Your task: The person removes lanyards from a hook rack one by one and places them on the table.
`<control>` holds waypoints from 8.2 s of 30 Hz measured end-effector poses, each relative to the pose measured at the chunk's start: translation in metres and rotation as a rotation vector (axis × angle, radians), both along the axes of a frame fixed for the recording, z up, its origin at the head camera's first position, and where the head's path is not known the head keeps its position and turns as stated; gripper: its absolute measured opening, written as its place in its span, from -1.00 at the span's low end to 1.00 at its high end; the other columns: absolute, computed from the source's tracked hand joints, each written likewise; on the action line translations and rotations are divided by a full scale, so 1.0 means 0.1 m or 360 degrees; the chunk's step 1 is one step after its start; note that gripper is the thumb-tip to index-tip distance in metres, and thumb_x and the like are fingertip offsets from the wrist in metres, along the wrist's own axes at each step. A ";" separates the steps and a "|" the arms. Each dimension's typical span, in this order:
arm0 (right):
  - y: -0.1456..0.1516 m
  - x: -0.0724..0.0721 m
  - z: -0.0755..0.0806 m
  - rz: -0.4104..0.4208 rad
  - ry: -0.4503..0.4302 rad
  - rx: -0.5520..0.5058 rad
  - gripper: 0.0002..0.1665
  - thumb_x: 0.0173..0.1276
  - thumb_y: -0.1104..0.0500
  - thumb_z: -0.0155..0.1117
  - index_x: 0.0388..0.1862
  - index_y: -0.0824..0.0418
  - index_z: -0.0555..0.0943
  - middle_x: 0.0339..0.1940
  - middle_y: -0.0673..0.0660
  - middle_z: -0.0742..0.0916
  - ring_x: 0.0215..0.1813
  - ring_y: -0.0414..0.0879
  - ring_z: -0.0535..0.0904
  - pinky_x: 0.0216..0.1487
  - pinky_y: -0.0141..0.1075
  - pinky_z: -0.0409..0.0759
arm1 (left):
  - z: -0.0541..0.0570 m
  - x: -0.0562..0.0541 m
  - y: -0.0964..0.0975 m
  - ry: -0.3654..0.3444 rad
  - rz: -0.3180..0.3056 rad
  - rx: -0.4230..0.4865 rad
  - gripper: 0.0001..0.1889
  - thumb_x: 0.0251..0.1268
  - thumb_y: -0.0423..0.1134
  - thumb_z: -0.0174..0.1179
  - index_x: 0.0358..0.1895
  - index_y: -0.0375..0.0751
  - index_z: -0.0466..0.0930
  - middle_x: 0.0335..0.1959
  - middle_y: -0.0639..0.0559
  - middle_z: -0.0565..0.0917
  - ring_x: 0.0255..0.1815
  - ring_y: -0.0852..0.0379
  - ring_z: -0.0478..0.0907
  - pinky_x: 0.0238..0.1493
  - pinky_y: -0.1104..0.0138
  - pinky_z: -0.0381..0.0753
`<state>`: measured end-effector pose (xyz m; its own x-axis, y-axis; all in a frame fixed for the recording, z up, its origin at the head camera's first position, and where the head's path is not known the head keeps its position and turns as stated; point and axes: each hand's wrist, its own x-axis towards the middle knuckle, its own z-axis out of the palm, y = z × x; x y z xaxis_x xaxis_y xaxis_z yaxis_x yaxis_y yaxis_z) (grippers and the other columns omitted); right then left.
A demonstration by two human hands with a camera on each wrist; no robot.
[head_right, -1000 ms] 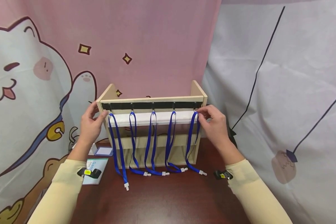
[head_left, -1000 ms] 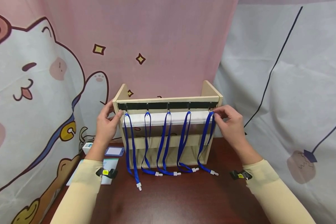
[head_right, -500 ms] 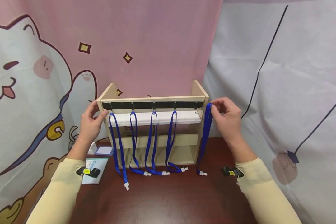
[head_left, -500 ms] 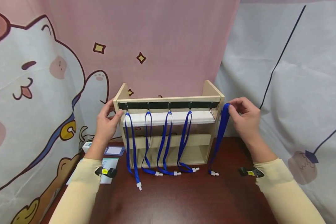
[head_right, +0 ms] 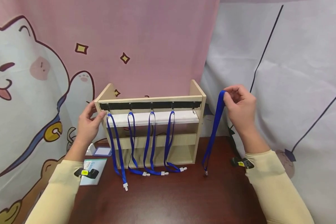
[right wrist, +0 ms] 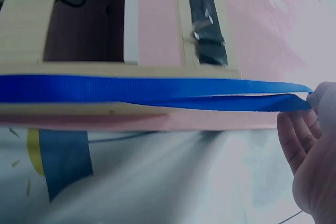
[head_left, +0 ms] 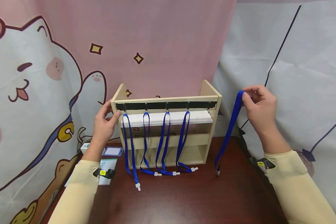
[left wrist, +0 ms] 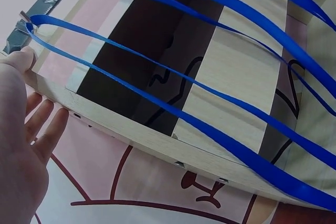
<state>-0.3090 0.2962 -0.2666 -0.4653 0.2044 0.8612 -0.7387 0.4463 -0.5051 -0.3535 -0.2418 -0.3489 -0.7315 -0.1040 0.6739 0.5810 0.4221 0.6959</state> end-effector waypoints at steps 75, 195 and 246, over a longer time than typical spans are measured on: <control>0.51 -1.17 -0.90 -0.0274 -0.0836 0.0400 -0.79 0.67 0.20 0.30 0.10 0.30 0.74 0.00 0.27 0.79 -0.05 -0.06 0.60 -0.18 -0.45 0.49 | -0.01 0.09 0.09 0.0001 0.0092 0.0125 -0.44 0.59 -0.26 0.41 0.58 -0.05 0.57 0.34 -0.08 0.70 0.26 0.16 0.60 0.04 0.50 0.65; -1.37 0.04 -1.01 0.0265 -0.0073 0.0068 -0.72 0.38 0.58 0.46 0.04 0.56 0.67 -0.13 0.43 0.77 -0.21 0.13 0.70 -0.14 -0.55 0.61 | -0.06 0.04 0.02 -0.0005 0.0074 0.0116 -0.41 0.59 -0.22 0.43 0.60 0.01 0.55 0.36 -0.05 0.68 0.30 0.13 0.59 0.09 0.47 0.66; -0.50 0.18 -0.27 0.0323 -0.0141 -0.0163 -0.93 0.49 0.44 0.40 -0.13 0.48 0.76 -0.39 0.03 0.80 -0.42 -0.23 0.65 -0.36 -0.50 0.58 | 0.01 0.05 0.01 0.0001 0.0027 0.0106 -0.42 0.57 -0.18 0.45 0.58 0.06 0.58 0.34 -0.02 0.69 0.27 0.16 0.60 0.07 0.48 0.68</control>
<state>-0.2910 0.2463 -0.2937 -0.5784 0.1829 0.7950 -0.7590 0.2364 -0.6066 -0.3487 -0.2411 -0.3483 -0.7289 -0.1612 0.6653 0.5745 0.3845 0.7226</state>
